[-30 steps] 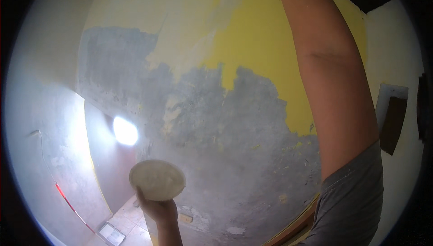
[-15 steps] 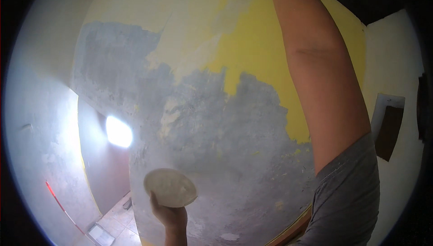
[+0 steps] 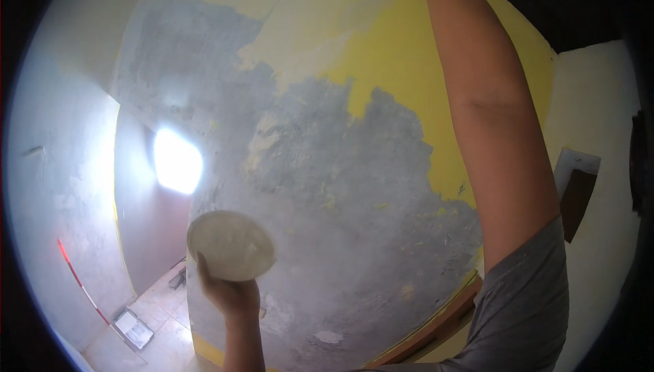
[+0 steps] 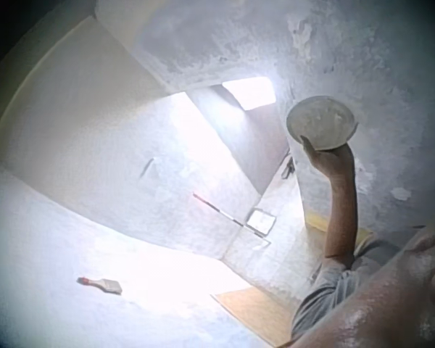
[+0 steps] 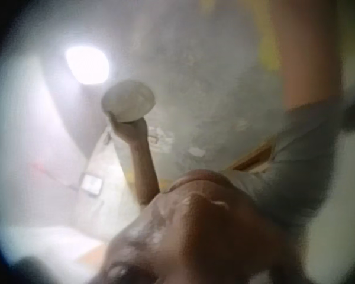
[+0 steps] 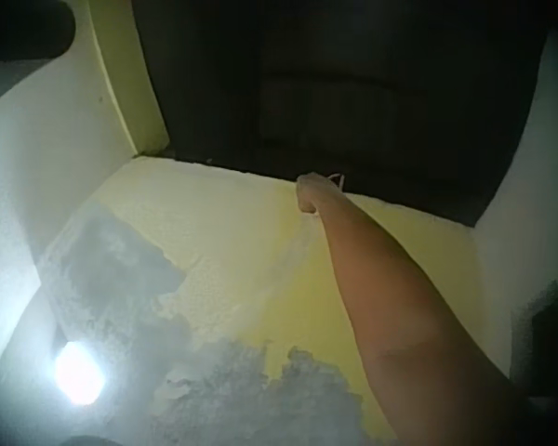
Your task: The person applies a white substance to a damaged wall using a putty knife and a circular plate as a hawk.
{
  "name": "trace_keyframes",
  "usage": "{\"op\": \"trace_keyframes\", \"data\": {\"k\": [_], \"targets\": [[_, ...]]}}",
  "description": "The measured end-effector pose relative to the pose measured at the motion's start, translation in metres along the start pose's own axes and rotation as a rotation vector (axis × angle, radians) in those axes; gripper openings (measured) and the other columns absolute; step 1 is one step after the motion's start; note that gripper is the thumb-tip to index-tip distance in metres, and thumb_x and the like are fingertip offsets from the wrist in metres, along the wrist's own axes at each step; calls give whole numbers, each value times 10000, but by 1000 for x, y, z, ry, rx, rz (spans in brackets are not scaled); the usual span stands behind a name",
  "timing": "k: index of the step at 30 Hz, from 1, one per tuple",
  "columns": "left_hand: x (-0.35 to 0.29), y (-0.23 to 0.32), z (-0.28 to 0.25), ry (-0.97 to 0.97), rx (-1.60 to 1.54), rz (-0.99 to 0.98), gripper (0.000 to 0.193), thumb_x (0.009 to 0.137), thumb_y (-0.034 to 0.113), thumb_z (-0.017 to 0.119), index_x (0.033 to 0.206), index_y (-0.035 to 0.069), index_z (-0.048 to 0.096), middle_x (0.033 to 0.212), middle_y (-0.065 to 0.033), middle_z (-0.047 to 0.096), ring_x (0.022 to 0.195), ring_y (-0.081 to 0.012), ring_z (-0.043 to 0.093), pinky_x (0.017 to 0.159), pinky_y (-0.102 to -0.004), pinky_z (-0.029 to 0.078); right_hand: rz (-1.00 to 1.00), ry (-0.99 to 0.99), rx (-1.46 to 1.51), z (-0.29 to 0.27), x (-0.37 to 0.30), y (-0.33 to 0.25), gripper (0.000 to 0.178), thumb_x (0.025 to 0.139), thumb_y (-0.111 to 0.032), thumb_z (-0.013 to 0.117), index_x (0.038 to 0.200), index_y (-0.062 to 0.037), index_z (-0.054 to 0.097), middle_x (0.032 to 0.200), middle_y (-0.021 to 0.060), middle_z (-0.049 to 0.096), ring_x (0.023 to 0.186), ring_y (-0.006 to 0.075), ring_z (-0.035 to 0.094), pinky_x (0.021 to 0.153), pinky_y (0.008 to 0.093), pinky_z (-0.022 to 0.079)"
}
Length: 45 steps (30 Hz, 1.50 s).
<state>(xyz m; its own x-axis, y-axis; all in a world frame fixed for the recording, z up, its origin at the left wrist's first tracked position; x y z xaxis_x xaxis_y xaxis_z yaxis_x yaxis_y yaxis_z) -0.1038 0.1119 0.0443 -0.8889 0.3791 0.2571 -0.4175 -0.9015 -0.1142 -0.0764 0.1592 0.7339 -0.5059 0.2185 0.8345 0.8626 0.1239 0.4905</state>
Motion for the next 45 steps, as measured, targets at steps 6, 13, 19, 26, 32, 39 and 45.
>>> {"op": "trace_keyframes", "data": {"k": [6, 13, 19, 26, 32, 39, 45], "targets": [[-2, 11, 18, 19, 9, 40, 561, 1115, 411, 364, 1531, 41, 432, 1507, -139, 511, 1406, -303, 479, 1191, -476, 372, 25, 40, 37, 20, -23, -33, 251, 984, -36, 617, 1197, 63, 706, 1192, 236, 727, 1070, 329, 727, 897, 445, 602], [-3, 5, 39, -96, 152, 80, 564, 1104, 434, 375, 1518, 62, 463, 1518, -130, 509, 1414, -304, 474, 1196, -479, 367, 50, 126, 400, 62, -42, -71, 267, 953, -105, 640, 1184, -29, 749, 1214, 184, 736, 1163, 340, 707, 932, 450, 597], [-7, 3, 50, -93, 21, 6, 547, 1114, 424, 359, 1493, 52, 490, 1490, -133, 536, 1389, -304, 503, 1172, -484, 396, 10, 144, 438, 45, -114, -106, 306, 891, -158, 731, 1190, -115, 783, 1200, 102, 763, 1124, 281, 734, 821, 391, 630], [-12, 3, 68, -139, -8, 0, 546, 1090, 405, 448, 1519, 68, 433, 1497, -152, 490, 1419, -336, 450, 1198, -526, 362, -45, 172, 442, 55, -173, -118, 148, 854, -93, 705, 965, -63, 798, 978, 133, 769, 948, 297, 765, 732, 389, 630], [-1, -2, 65, -137, 26, 22, 538, 1088, 413, 451, 1521, 93, 439, 1494, -140, 497, 1421, -331, 450, 1198, -526, 362, -178, 217, 663, 39, -241, -117, 69, 836, -66, 695, 866, -40, 751, 945, 192, 751, 928, 341, 754, 772, 432, 621], [20, 8, 66, -89, -3, 71, 537, 1119, 440, 387, 1450, 34, 505, 1440, -150, 554, 1349, -294, 525, 1155, -478, 419, -543, -14, 1094, 46, -416, -144, 367, 812, -29, 698, 1144, 109, 625, 1147, 250, 620, 820, 278, 753, 633, 367, 626], [23, 22, 77, -141, 50, 78, 570, 1113, 467, 374, 1455, 27, 491, 1418, -164, 555, 1314, -315, 538, 1141, -481, 426, -689, -30, 1335, 98, -515, -167, 632, 818, -25, 677, 1417, 94, 511, 1327, 204, 614, 830, 242, 737, 634, 331, 625]]}}
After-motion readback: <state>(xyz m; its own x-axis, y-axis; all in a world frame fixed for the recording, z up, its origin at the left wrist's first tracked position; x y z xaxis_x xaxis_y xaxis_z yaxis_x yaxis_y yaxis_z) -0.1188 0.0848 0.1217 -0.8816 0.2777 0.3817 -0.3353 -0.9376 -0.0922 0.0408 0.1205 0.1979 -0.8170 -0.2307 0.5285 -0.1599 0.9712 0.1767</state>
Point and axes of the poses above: each hand's wrist, its own x-axis towards the middle knuckle, its own z-axis out of the palm, y = z × x, the point moved 6 cm from there along x, towards the middle knuckle
